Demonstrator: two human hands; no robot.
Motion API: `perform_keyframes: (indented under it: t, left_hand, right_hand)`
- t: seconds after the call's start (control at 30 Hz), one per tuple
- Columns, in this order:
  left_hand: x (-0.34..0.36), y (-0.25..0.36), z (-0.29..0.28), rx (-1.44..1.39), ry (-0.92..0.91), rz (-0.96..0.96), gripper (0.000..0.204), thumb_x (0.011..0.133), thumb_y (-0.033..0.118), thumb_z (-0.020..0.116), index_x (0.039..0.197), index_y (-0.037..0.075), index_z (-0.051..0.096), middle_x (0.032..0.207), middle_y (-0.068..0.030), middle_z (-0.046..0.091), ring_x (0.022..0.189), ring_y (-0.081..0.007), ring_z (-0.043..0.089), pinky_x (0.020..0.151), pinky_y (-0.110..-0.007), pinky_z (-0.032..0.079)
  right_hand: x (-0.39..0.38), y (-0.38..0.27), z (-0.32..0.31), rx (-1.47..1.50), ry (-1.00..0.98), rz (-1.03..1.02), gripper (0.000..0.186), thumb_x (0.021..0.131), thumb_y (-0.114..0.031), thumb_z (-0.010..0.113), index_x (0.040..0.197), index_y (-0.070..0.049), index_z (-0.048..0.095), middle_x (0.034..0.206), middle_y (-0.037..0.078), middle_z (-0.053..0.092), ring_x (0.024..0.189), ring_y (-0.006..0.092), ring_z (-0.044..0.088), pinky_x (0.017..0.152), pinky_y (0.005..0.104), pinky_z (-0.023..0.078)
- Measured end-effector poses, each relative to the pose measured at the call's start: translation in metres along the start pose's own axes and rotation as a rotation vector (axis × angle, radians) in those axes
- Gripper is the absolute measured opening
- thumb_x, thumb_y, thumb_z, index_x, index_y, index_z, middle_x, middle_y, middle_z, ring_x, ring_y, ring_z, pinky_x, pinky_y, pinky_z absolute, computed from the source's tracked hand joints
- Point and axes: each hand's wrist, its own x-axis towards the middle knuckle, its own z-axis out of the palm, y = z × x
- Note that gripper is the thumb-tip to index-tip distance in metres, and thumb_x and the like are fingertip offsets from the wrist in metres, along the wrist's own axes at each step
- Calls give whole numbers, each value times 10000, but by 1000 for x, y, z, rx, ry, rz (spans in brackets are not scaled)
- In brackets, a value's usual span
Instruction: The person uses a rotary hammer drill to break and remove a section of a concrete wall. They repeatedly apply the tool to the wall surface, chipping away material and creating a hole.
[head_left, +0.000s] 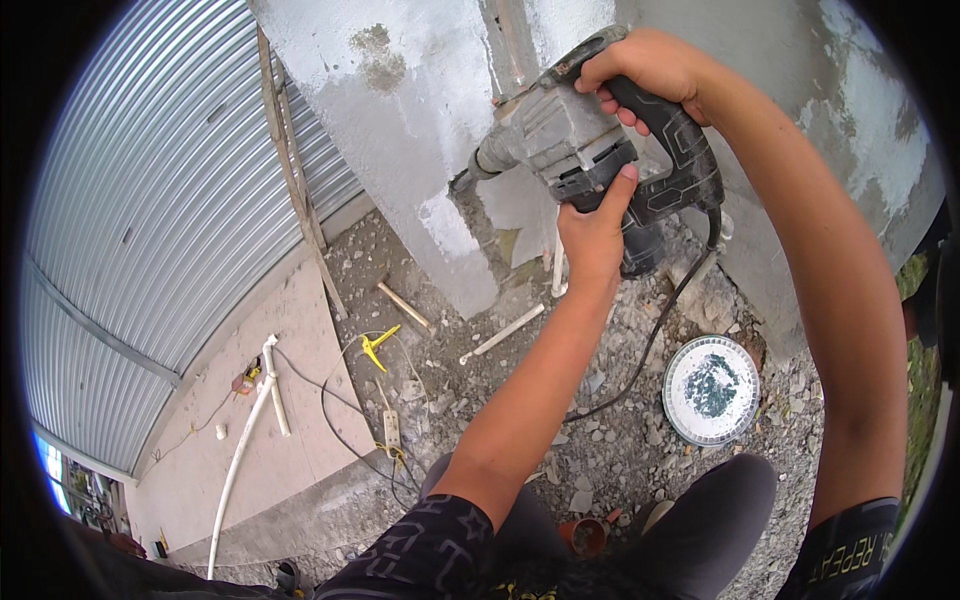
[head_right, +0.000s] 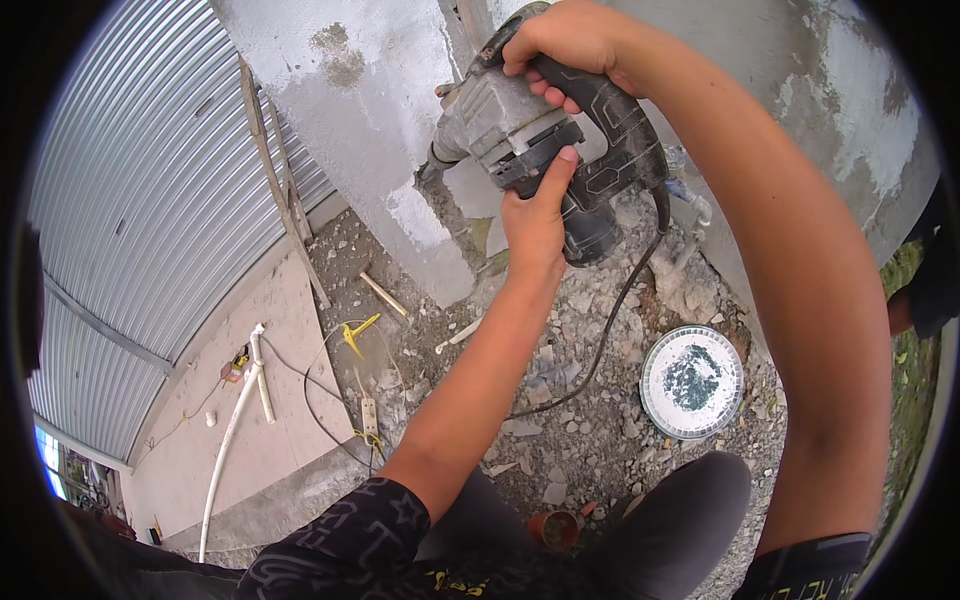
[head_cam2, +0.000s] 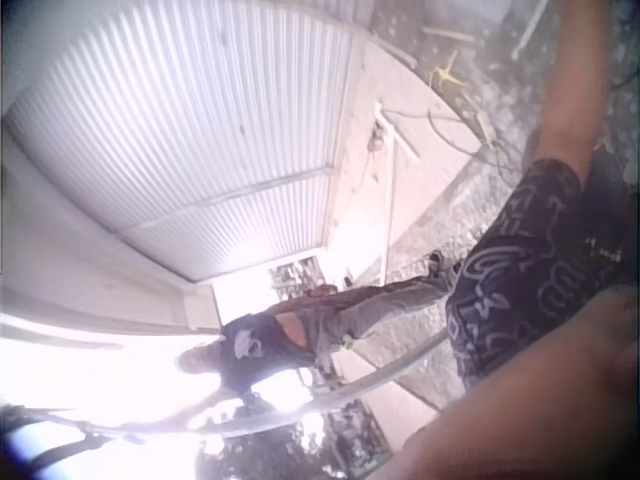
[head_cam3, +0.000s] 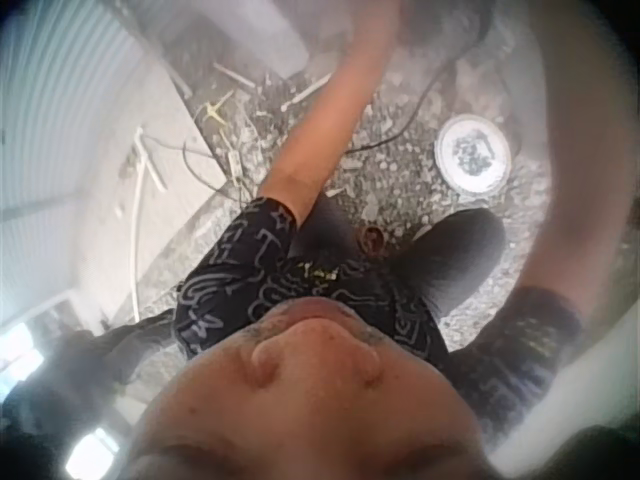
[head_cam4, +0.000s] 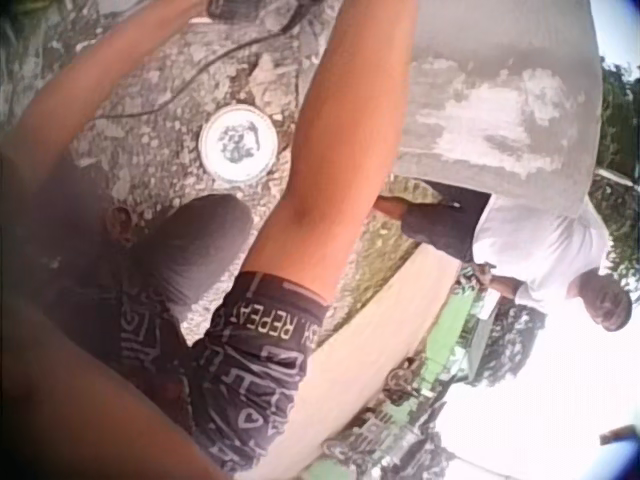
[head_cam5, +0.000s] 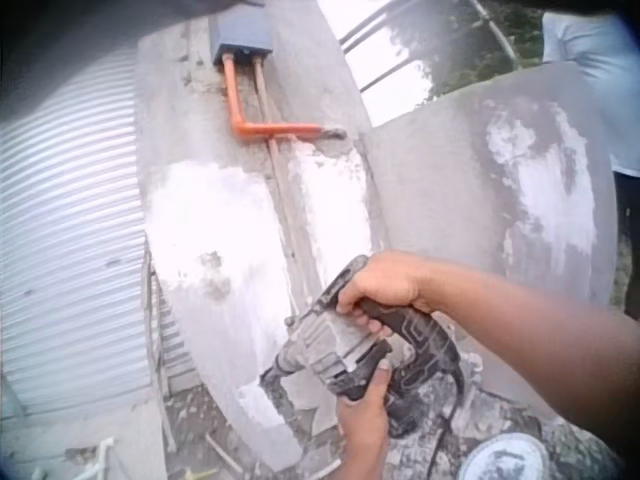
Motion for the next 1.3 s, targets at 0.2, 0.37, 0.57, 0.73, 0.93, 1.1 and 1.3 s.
perform_keyframes:
  t: [0.2,0.37,0.57,0.73,0.93,1.1,1.3]
  left_hand:
    - [-3,1,-3,15,10,30,529,870,234,910,1250,-42,667,1179,-88,722,1037,-157,664,956,-306,517]
    - [-8,-4,-8,49,29,23,494,874,228,907,1229,-38,690,1168,-95,733,1022,-163,672,946,-307,525]
    - [-18,-21,-34,172,-47,-59,485,834,257,936,1158,-41,731,1093,-92,761,932,-169,705,867,-323,560]
    - [-44,-11,-86,678,-214,-225,495,818,250,934,1168,-41,738,1040,-110,782,893,-187,737,817,-332,588]
    - [-76,-3,-148,1128,-405,-322,599,704,380,960,1080,-47,773,1012,-132,798,895,-213,760,833,-349,588]
    - [-82,7,-154,1450,-351,-383,942,572,650,933,1155,-60,721,1061,-205,785,986,-341,773,880,-412,586]
    - [-97,-10,-134,1600,-291,-328,864,611,617,934,1154,-26,738,1040,-170,793,972,-317,773,883,-399,581]
  right_hand:
    - [1,0,5,-13,-16,-23,254,845,-251,750,804,-11,675,719,69,651,522,132,614,438,290,507]
    - [-13,3,9,12,18,2,259,840,-239,747,798,9,682,719,82,653,532,150,617,452,307,510]
    - [-36,43,17,148,28,-33,260,846,-211,746,761,29,692,717,102,667,546,170,618,482,329,495]
    - [-81,126,46,594,131,261,229,860,-166,769,829,51,703,778,104,691,593,187,642,521,334,529]
    - [-147,228,131,1101,233,500,272,898,-246,821,868,-8,691,802,90,702,628,173,651,560,325,529]
    - [-149,265,158,1291,211,518,248,919,-270,790,893,-78,635,751,53,655,579,155,604,544,304,516]
    - [-149,292,143,1304,181,510,252,909,-280,788,884,-87,628,737,46,658,559,141,601,521,291,505]
